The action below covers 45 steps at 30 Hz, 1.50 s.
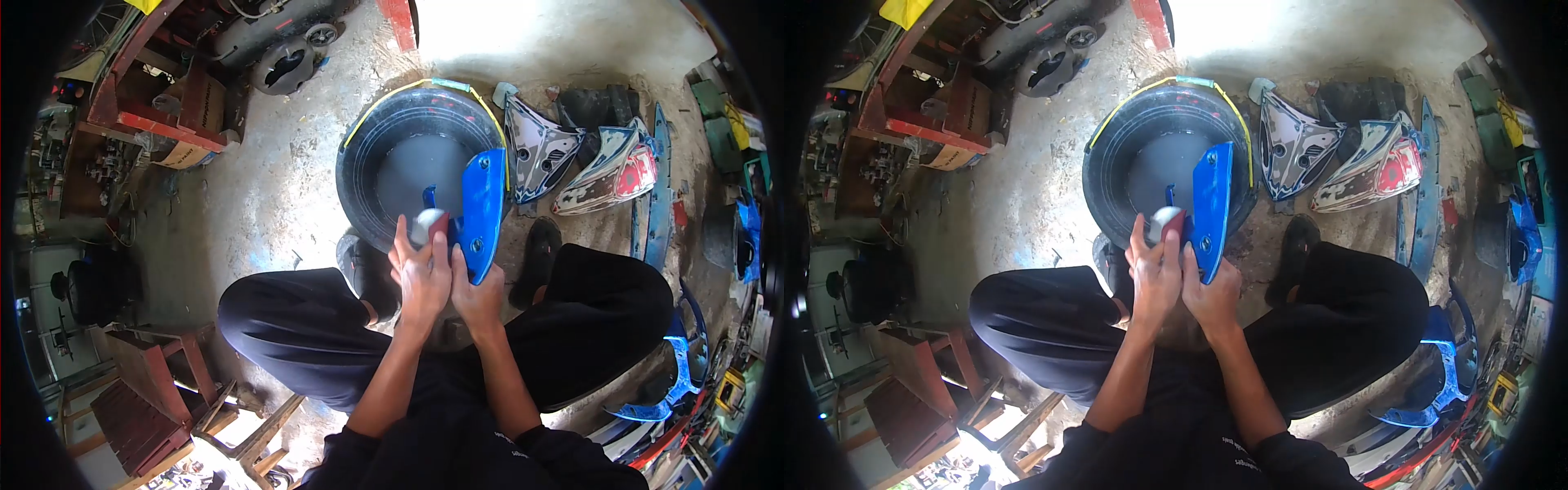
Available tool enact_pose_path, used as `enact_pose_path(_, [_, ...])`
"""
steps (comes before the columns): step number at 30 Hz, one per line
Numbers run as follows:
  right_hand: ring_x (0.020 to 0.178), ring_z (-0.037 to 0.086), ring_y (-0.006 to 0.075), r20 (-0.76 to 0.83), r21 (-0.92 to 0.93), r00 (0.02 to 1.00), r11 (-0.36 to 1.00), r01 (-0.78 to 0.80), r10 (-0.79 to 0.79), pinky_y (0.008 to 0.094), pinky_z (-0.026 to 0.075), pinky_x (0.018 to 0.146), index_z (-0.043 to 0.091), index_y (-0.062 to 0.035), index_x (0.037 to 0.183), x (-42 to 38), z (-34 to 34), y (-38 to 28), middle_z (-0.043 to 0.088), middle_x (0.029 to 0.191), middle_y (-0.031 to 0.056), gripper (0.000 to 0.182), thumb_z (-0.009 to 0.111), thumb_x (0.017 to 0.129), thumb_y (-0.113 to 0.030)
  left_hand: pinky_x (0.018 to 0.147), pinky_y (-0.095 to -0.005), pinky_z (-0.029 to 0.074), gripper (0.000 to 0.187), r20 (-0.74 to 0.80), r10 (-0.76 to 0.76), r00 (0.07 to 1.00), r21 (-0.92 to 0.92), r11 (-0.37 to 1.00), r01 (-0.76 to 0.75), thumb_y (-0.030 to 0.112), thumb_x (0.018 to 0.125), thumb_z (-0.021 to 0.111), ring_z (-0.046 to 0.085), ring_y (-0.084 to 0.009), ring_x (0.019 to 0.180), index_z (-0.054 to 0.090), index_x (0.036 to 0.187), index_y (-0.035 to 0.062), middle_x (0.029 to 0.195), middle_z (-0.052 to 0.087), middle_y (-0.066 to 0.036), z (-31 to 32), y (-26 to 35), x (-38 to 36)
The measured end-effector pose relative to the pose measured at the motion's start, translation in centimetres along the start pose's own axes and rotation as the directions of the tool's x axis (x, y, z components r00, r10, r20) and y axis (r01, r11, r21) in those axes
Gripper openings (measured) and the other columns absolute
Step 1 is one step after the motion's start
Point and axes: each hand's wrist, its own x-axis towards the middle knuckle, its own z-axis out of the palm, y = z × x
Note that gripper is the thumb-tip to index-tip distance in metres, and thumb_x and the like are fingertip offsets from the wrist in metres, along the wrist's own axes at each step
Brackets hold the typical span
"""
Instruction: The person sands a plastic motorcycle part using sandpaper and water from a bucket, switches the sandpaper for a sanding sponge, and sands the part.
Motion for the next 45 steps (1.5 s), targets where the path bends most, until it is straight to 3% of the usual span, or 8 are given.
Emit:
enact_pose_path(14, [0.058,0.069,0.0278,0.003,0.019,0.999,0.998,0.052,-0.052,0.0385,0.051,0.055,0.072,-0.0002,0.086,-0.1,0.2,-0.1,0.068,0.068,0.0159,0.017,0.070,0.093,-0.016,0.117,-0.0602,0.015,0.049,-0.005,0.008,1.000,0.050,0.999,-0.008,0.040,0.104,0.046,0.020,-0.0484,0.148,0.067,0.129,0.0033,0.165,0.012,-0.027,0.1,-0.9,0.1])
enact_pose_path(16, [0.060,0.066,0.0171,0.005,-0.039,0.996,0.995,0.088,-0.088,0.0352,0.049,0.055,0.070,0.0032,0.088,0.1,0.3,-0.2,0.068,0.068,0.0142,0.020,0.068,0.096,-0.015,0.117,-0.0604,0.015,0.048,-0.008,-0.006,1.000,-0.002,1.000,0.006,0.041,0.105,0.045,0.019,-0.0482,0.149,0.071,0.123,0.0052,0.166,0.012,-0.026,0.4,-0.3,1.2])
enact_pose_path(17, [0.061,0.070,0.0311,-0.023,0.023,0.999,0.999,0.030,-0.030,0.0393,0.051,0.056,0.073,0.0001,0.090,0.2,0.2,0.2,0.069,0.070,0.0176,0.018,0.071,0.092,-0.017,0.117,-0.0601,0.015,0.049,0.005,-0.033,0.999,-0.041,0.999,0.033,0.041,0.105,0.045,0.019,-0.0481,0.149,0.071,0.123,0.0044,0.166,0.012,-0.026,0.3,-0.3,0.5])
enact_pose_path(20, [0.063,0.070,0.0335,0.008,-0.020,1.000,1.000,0.014,-0.014,0.0402,0.052,0.057,0.072,0.0001,0.090,0.3,-0.4,-0.2,0.069,0.071,0.0188,0.018,0.071,0.092,-0.018,0.118,-0.0598,0.015,0.049,0.052,-0.012,0.999,-0.011,1.000,0.013,0.042,0.104,0.044,0.019,-0.0483,0.149,0.066,0.131,0.0084,0.165,0.011,-0.029,0.7,-3.4,-0.8])
enact_pose_path(24, [0.064,0.071,0.0218,0.033,-0.056,0.995,0.994,0.096,-0.094,0.0368,0.051,0.057,0.071,0.0031,0.089,-0.2,0.3,0.0,0.069,0.071,0.0169,0.020,0.069,0.095,-0.016,0.118,-0.0594,0.014,0.053,-0.037,-0.075,0.997,-0.075,0.995,0.072,0.045,0.105,0.042,0.019,-0.0466,0.149,0.061,0.137,0.0074,0.165,0.010,-0.029,0.5,-0.4,1.4])
enact_pose_path(25, [0.063,0.071,0.0322,0.017,-0.001,0.999,0.999,0.036,-0.036,0.0406,0.052,0.058,0.073,0.0002,0.093,0.1,0.2,0.1,0.068,0.070,0.0186,0.019,0.069,0.093,-0.018,0.118,-0.0591,0.014,0.053,0.001,-0.076,0.997,-0.064,0.995,0.076,0.045,0.105,0.042,0.019,-0.0463,0.149,0.062,0.136,0.0073,0.165,0.011,-0.029,0.4,-0.5,0.8])
enact_pose_path(39, [0.064,0.071,0.0312,0.021,-0.023,0.992,0.992,0.128,-0.127,0.0403,0.052,0.058,0.072,0.0011,0.091,0.2,-0.2,0.6,0.069,0.072,0.0191,0.020,0.070,0.093,-0.019,0.118,-0.0594,0.013,0.053,-0.027,0.121,0.992,0.064,0.991,-0.119,0.044,0.106,0.038,0.018,-0.0478,0.150,0.060,0.140,0.0095,0.165,0.009,-0.030,1.4,-3.0,0.7])
enact_pose_path(45, [0.061,0.070,0.0324,-0.016,-0.009,0.991,0.991,0.135,-0.135,0.0404,0.051,0.057,0.072,0.0011,0.088,0.0,-0.1,0.6,0.068,0.069,0.0188,0.021,0.070,0.093,-0.019,0.117,-0.0612,0.011,0.059,-0.009,-0.018,1.000,-0.036,0.999,0.018,0.046,0.104,0.042,0.017,-0.0467,0.150,0.053,0.144,0.0049,0.164,0.013,-0.031,0.9,-2.5,-1.0])
